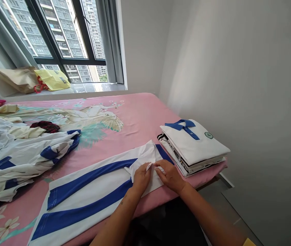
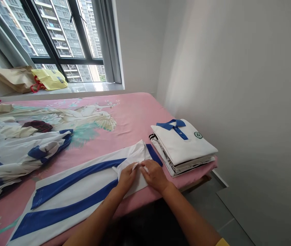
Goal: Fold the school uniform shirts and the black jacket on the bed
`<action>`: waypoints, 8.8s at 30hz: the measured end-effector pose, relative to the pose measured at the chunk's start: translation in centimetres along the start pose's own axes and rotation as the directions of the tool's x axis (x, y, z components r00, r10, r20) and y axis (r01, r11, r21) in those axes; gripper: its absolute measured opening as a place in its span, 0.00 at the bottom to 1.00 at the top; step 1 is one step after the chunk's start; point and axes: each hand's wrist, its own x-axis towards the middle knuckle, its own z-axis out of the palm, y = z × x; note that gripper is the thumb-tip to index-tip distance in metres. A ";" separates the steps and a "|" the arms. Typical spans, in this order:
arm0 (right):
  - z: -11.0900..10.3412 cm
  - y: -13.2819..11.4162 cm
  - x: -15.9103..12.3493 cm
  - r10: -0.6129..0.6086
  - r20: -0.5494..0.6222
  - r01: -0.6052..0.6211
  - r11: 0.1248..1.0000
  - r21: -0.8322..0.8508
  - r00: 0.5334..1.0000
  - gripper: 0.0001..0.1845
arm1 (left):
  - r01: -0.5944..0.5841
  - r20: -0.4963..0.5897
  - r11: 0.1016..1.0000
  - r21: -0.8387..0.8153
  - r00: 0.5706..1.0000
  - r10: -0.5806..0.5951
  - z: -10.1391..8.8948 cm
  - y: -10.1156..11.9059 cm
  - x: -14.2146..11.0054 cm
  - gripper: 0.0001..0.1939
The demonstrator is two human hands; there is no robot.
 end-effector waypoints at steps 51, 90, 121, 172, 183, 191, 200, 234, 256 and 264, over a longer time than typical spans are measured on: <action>5.4 9.0 13.0 0.678 0.130 -0.597 0.709 -0.375 0.724 0.20 | -0.278 0.096 0.865 0.418 0.960 0.262 1.2 -1.0 -3.1 0.20; 3.7 4.9 2.4 0.226 0.238 -0.170 0.957 -0.233 0.945 0.25 | 0.131 0.027 0.863 -0.489 0.990 -0.135 -2.9 1.1 0.6 0.22; 4.5 5.4 6.9 0.229 0.001 -0.229 0.973 -0.010 0.973 0.17 | -0.317 0.124 0.679 0.662 0.940 0.318 -4.7 -1.0 -4.4 0.19; 6.8 2.5 8.3 0.349 0.302 -0.195 0.877 -0.439 0.887 0.29 | -0.014 0.018 0.759 0.650 1.000 0.003 -4.8 -3.2 0.9 0.23; 10.5 1.8 9.5 0.215 0.613 -0.077 0.967 -0.243 0.760 0.33 | 0.094 0.023 0.655 0.750 0.986 -0.168 -10.8 -9.7 1.8 0.33; 10.1 1.2 8.1 0.407 0.532 -0.125 0.865 -0.486 0.742 0.35 | 0.038 0.159 0.741 0.671 0.968 -0.194 -14.2 -8.4 -1.5 0.34; 11.5 4.3 2.8 0.272 0.328 -0.038 0.818 -0.573 0.905 0.33 | 0.329 -0.155 0.663 0.672 0.939 -0.308 -28.2 -16.1 -12.1 0.28; 12.5 -13.7 2.3 -0.096 0.513 0.220 0.958 -0.186 0.853 0.09 | 0.335 -0.217 0.712 0.617 0.942 -0.256 -29.5 -12.3 -19.2 0.10; 13.9 -18.2 -2.2 -0.259 0.350 0.284 0.959 -0.021 0.900 0.19 | 0.054 -0.165 0.754 0.655 0.984 0.072 -24.8 -9.9 -20.2 0.18; 15.0 -16.2 -5.1 -0.156 0.500 0.249 0.960 -0.125 0.852 0.31 | 0.012 0.034 0.628 0.778 0.998 -0.061 -22.1 -11.5 -22.6 0.35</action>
